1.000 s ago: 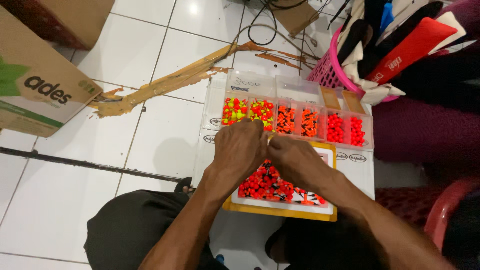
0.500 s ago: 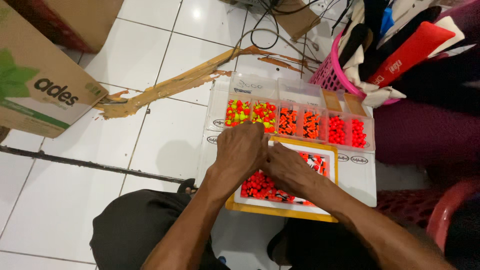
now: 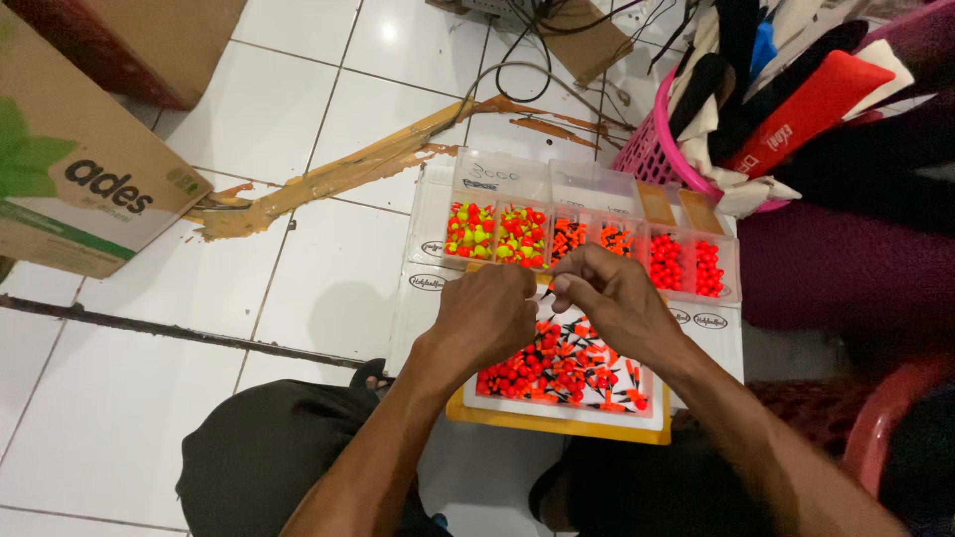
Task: The person sits on the floor and sorts small, colorful fishing lures from a yellow tray into a clear plastic organizer box with multiple compartments. They pick up the lures by hand and place them into the appropriate sections.
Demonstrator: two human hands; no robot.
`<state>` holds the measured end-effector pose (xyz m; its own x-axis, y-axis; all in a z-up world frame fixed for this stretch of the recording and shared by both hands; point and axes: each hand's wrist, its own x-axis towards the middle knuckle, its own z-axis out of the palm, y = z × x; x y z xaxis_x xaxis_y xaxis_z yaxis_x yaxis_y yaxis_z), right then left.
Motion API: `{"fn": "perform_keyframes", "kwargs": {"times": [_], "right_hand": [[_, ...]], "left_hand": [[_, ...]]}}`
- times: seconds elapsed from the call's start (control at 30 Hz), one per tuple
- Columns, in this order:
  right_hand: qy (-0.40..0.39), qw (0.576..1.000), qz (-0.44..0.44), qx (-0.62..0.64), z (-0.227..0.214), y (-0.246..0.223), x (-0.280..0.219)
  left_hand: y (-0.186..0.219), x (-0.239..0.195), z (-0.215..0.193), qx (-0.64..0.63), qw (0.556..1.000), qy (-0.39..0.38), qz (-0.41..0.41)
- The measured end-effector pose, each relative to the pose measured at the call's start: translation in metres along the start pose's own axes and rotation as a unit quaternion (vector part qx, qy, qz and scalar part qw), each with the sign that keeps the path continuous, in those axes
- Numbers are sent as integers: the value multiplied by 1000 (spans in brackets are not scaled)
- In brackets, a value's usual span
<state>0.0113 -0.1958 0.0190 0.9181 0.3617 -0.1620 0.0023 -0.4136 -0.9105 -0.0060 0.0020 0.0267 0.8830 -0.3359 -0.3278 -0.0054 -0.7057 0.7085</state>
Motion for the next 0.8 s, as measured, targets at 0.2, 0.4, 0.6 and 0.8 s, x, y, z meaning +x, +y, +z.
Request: {"fn": "perform_keyframes", "kwargs": {"times": [0.2,0.4,0.6,0.8], "right_hand": [[-5,999,-22,29,6,-12,-5],[-43,978,-143,-146,-10,10,1],[97,915,-116,-374,-34,76,35],[92,870,-93,-475,-27,80,48]], "left_hand": [[5,3,6,-12,999,22,-30],[-2,1,10,-3,998,60,2],[-16,8,16,72,986,146,31],[-17,10,16,83,983,157,35]]}}
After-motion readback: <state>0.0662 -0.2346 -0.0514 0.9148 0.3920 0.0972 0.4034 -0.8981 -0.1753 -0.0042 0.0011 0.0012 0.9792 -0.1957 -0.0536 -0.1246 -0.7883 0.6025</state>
